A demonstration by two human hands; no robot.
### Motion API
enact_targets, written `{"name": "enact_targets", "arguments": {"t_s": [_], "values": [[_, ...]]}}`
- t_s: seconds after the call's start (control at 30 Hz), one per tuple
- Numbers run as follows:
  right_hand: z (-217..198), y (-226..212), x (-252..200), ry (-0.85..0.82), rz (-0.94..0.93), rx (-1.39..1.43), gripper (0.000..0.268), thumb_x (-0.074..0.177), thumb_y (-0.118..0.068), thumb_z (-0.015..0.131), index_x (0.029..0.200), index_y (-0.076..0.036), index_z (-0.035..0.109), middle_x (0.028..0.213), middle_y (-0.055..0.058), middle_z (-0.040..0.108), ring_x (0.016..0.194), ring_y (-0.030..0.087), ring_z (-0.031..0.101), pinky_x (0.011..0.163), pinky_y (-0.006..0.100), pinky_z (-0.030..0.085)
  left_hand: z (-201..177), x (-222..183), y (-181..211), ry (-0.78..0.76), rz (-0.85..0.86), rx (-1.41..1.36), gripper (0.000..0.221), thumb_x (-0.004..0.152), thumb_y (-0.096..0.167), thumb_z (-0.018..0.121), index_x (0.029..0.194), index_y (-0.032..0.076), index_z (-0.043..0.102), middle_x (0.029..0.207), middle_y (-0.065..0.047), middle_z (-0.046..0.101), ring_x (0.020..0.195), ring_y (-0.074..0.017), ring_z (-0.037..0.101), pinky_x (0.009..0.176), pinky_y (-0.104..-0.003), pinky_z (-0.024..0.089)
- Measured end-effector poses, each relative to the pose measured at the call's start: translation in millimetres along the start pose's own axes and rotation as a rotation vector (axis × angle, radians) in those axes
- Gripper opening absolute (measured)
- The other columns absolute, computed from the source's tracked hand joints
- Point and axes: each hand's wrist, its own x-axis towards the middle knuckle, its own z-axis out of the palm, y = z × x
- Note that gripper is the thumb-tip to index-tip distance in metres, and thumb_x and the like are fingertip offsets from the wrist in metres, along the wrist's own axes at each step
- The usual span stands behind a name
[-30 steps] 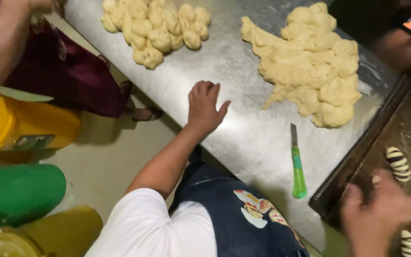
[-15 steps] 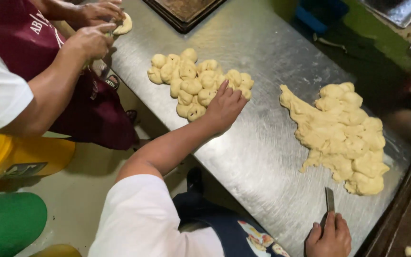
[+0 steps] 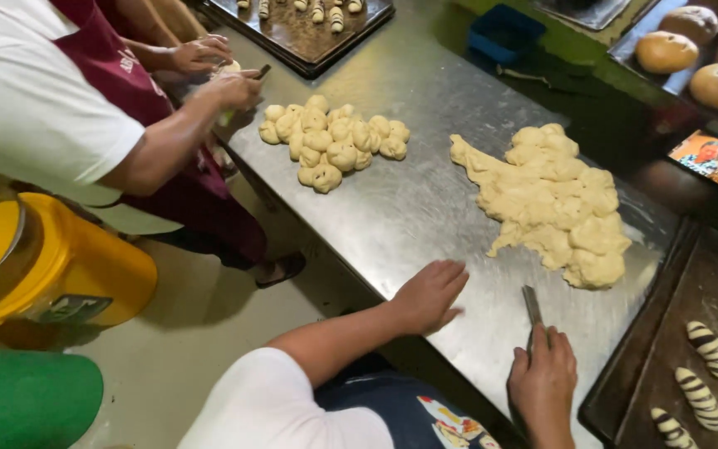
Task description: Shaping and scoring dough to make rolls on a bakery production table
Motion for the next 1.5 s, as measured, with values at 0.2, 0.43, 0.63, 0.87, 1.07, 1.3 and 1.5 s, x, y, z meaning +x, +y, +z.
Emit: {"name": "enact_targets", "arguments": {"t_s": [0.2, 0.43, 0.63, 0.87, 1.07, 1.3, 1.5], "values": [[-44, 1, 13, -0.091, -0.015, -0.104, 0.05, 0.087, -0.023, 0.066, 0.137, -0.018, 0.064, 0.131, 0.007, 0.068, 0.11, 0.04, 0.064, 0.084, 0.056, 0.057, 2, -23, 31, -0.041, -0.035, 0.167, 0.084, 0.098, 0.057, 0.05, 0.153, -0.006, 0.04, 0.159, -0.03, 0.042, 0.148, -0.0508, 0.039, 0.118, -0.06, 0.036], [-82, -16, 29, -0.494, 0.304, -0.038, 0.034, 0.098, -0.033, 0.05, 0.116, -0.01, 0.065, 0.111, 0.023, 0.065, 0.108, 0.048, 0.065, 0.087, 0.063, 0.053, -1, -19, 41, -0.073, -0.108, 0.198, 0.087, 0.098, 0.064, 0.04, 0.153, -0.004, 0.042, 0.16, -0.027, 0.041, 0.151, -0.0459, 0.037, 0.121, -0.056, 0.032], [-71, -37, 35, -0.475, 0.48, 0.107, 0.05, 0.089, -0.045, 0.061, 0.128, -0.013, 0.063, 0.119, 0.024, 0.073, 0.111, 0.05, 0.066, 0.092, 0.057, 0.05, -5, -25, 30, 0.005, -0.06, 0.216, 0.079, 0.096, 0.067, 0.044, 0.151, 0.01, 0.049, 0.16, -0.019, 0.046, 0.148, -0.0499, 0.042, 0.116, -0.063, 0.039], [-95, -144, 28, -0.456, 0.181, 0.116, 0.066, 0.086, -0.026, 0.065, 0.15, -0.019, 0.049, 0.095, 0.022, 0.073, 0.092, 0.049, 0.071, 0.079, 0.062, 0.055, -20, -59, -13, 0.12, -0.183, -0.292, 0.08, 0.087, 0.022, 0.079, 0.154, 0.004, 0.04, 0.162, -0.03, 0.029, 0.152, -0.061, 0.019, 0.122, -0.071, 0.023], [-66, -189, 53, -0.475, -0.005, -0.124, 0.059, 0.087, -0.034, 0.062, 0.146, -0.028, 0.057, 0.086, 0.009, 0.068, 0.077, 0.041, 0.074, 0.066, 0.057, 0.06, -37, -74, -51, 0.091, -0.031, -0.256, 0.047, 0.087, 0.018, 0.078, 0.128, 0.001, 0.063, 0.135, -0.018, 0.057, 0.143, -0.0523, 0.038, 0.118, -0.062, 0.031], [-106, -211, 55, -0.735, 0.071, -0.162, 0.057, 0.086, -0.026, 0.053, 0.143, -0.027, 0.057, 0.079, 0.014, 0.067, 0.07, 0.05, 0.071, 0.067, 0.062, 0.059, -38, -56, -46, -0.023, 0.027, -0.157, 0.048, 0.084, 0.028, 0.077, 0.125, 0.005, 0.068, 0.13, -0.011, 0.063, 0.142, -0.0431, 0.041, 0.114, -0.063, 0.035], [-51, -180, 59, -0.475, -0.123, -0.189, 0.071, 0.085, -0.029, 0.065, 0.153, -0.018, 0.048, 0.092, 0.011, 0.07, 0.07, 0.042, 0.069, 0.05, 0.057, 0.054, -49, -44, -32, -0.006, 0.029, -0.153, 0.045, 0.091, 0.028, 0.066, 0.126, 0.0, 0.066, 0.132, -0.014, 0.063, 0.142, -0.0425, 0.04, 0.113, -0.068, 0.03]]}}
